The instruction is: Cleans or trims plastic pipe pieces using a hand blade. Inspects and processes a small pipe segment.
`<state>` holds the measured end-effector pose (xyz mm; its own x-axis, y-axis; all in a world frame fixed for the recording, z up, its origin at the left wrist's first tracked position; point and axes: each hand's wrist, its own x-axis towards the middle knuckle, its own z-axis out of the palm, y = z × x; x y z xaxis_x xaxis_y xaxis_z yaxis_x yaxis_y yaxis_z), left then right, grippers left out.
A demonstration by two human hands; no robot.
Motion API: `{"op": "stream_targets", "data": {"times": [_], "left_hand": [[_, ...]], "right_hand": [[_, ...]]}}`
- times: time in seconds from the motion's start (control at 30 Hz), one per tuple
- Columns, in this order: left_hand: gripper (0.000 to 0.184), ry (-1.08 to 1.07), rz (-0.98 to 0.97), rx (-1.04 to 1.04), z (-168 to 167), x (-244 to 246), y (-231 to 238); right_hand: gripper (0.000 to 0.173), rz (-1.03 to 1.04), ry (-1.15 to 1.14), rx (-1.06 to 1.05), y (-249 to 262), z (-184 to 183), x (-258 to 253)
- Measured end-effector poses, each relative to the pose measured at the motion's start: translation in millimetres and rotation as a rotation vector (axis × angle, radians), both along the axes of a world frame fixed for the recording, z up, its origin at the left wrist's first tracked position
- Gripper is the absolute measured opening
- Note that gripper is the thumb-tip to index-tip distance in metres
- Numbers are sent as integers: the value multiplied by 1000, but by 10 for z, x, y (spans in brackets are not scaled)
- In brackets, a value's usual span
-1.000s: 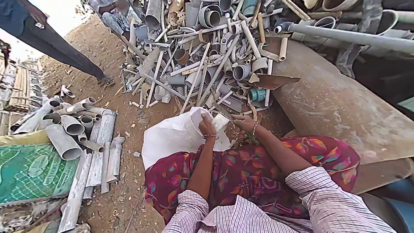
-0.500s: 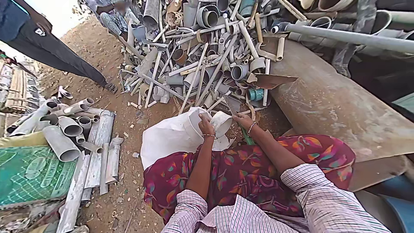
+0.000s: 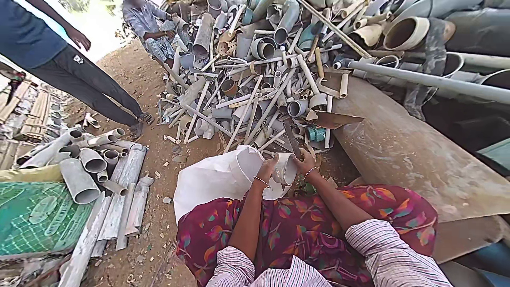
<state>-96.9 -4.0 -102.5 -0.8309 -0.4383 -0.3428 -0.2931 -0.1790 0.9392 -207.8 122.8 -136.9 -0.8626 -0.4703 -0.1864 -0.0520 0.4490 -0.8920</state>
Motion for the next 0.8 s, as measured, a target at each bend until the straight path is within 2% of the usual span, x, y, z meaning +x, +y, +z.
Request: {"op": "stream_targets", "data": {"times": [0.07,0.13,0.2,0.3,0.4,0.47,0.53,0.7,0.8], "left_hand": [[35,-21,-89,140,46,-3,1],[32,7,-90,283,66,-4,0],[29,-5,-43,302,92,1,-12],[29,-28,-21,66,48,1,-67],[56,-66,-171,-269,-50,-27,-153],[76,-119,-252,-382,-51,-43,-139],[86,-170,-303,-476,-44,-56,-108],[76,-224,-273,-599,-16,-59,-72],[73,-248,-206,-658,-21,-49,-72]], "right_hand": [[42,19,65,66,19,54,16],[42,42,140,103,20,68,43],[43,78,235,132,10,86,88],[41,146,325,150,-8,156,163],[39,192,375,157,-24,198,208],[41,204,386,161,-27,169,215],[41,211,400,173,-22,148,229],[43,261,389,223,-47,177,224],[50,225,221,224,-79,158,150]]}}
